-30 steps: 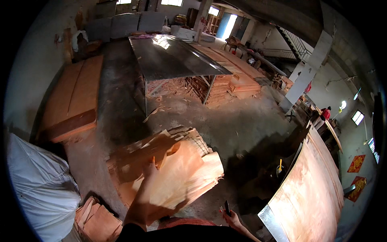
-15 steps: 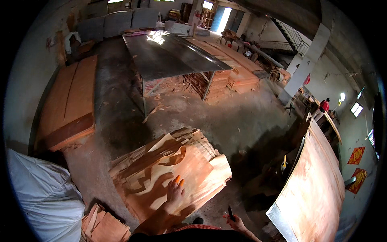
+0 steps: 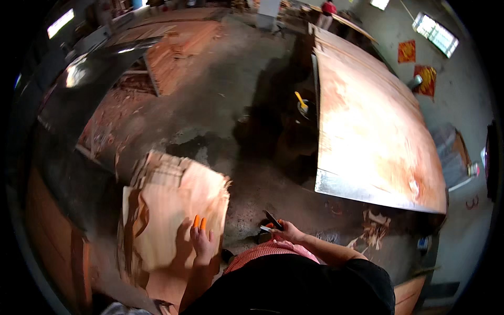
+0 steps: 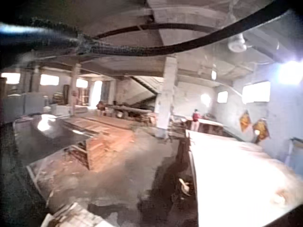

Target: The person uses a long, curved metal blade to cut and shape a large, thin sheet of wood veneer on a metal workbench. They repeatedly position the blade, press down to cut along curved lines, and peel away the resulting strips of veneer. The person also lifts and repositions the veneer sheet to access different areas for cutting.

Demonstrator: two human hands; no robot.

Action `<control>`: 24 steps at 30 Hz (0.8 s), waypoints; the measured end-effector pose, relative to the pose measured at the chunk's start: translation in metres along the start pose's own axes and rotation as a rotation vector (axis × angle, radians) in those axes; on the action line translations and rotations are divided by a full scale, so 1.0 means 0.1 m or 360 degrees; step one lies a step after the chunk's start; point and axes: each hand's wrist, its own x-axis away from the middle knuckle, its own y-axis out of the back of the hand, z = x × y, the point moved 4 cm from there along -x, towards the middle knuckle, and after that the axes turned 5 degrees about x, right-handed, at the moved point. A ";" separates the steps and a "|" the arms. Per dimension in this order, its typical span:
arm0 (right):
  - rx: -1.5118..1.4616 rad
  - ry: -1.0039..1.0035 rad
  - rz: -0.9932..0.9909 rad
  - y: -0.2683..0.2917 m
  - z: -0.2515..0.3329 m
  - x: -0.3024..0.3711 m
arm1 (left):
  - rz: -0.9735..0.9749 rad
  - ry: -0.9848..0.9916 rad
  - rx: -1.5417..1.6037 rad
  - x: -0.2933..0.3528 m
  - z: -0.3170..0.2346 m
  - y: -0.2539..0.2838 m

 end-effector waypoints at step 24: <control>-0.0976 0.0118 -0.1540 3.78 -0.68 -1.05 | 0.1439 -0.0802 0.0380 -2.93 -2.39 -3.49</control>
